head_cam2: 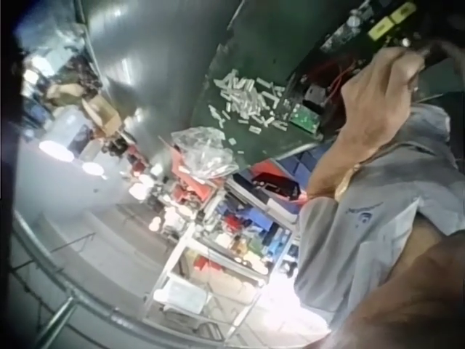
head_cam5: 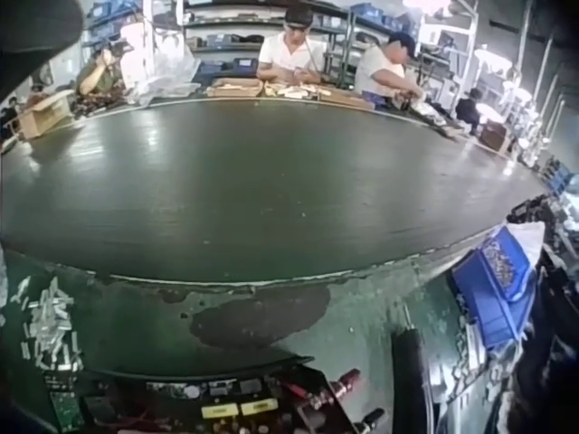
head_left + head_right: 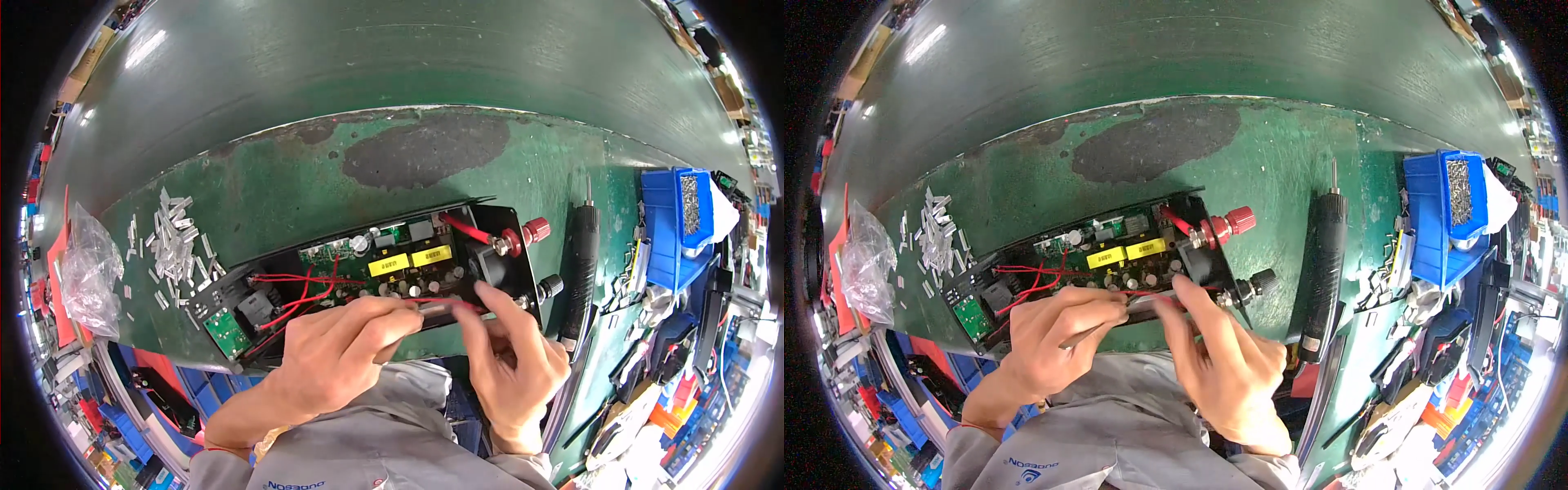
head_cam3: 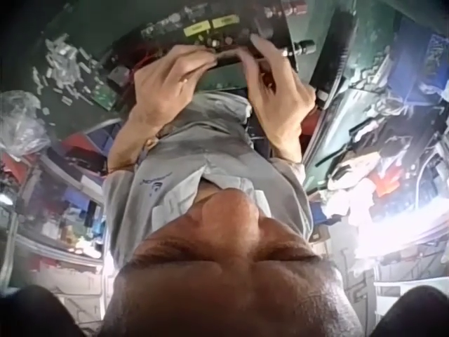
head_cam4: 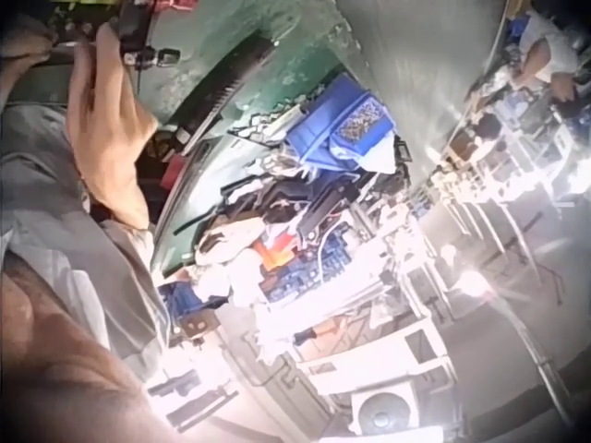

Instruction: Assembling internal components of an electronic device, including wiring and securing parts with an electric screwdriver.

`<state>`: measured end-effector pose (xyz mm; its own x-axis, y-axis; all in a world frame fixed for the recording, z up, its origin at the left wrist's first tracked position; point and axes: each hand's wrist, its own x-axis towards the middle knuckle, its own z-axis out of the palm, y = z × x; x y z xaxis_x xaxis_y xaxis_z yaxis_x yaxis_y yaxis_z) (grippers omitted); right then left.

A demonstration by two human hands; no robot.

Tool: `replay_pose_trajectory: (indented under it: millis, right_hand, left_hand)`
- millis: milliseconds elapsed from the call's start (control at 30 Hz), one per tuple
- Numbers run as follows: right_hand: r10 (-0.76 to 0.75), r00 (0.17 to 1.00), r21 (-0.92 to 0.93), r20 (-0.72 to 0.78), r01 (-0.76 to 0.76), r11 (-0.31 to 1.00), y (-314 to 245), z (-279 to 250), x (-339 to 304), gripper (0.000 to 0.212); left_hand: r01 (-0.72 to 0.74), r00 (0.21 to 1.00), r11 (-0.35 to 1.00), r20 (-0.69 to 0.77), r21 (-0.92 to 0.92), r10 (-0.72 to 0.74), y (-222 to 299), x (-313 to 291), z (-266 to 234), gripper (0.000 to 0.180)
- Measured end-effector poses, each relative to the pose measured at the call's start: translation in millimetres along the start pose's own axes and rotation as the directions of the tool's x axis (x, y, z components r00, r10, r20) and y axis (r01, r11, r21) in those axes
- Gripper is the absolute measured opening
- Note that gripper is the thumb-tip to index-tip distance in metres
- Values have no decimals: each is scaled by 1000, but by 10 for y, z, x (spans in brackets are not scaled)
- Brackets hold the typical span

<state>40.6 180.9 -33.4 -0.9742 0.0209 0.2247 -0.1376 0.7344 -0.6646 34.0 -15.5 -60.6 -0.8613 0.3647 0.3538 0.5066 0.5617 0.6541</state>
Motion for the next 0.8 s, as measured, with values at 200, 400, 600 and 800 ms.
replay_pose_trajectory:
  millis: [200,400,600,800]
  right_hand:
    - [-7,820,-207,-573,-136,969,782,-295,-570,29]
    - [240,917,-318,-318,-342,885,1021,-310,-485,49]
    - [475,831,-128,-290,-526,841,749,-278,-926,59]
    - [701,471,517,535,-839,169,531,-266,-1783,61]
  left_hand:
    - [29,999,999,14,15,-29,48,-18,-32,38]
    - [16,999,1000,32,0,-16,33,-34,1,39]
    - [72,997,997,6,-18,-72,79,13,28,26]
    - [-5,1000,999,-6,40,5,96,86,51,22]
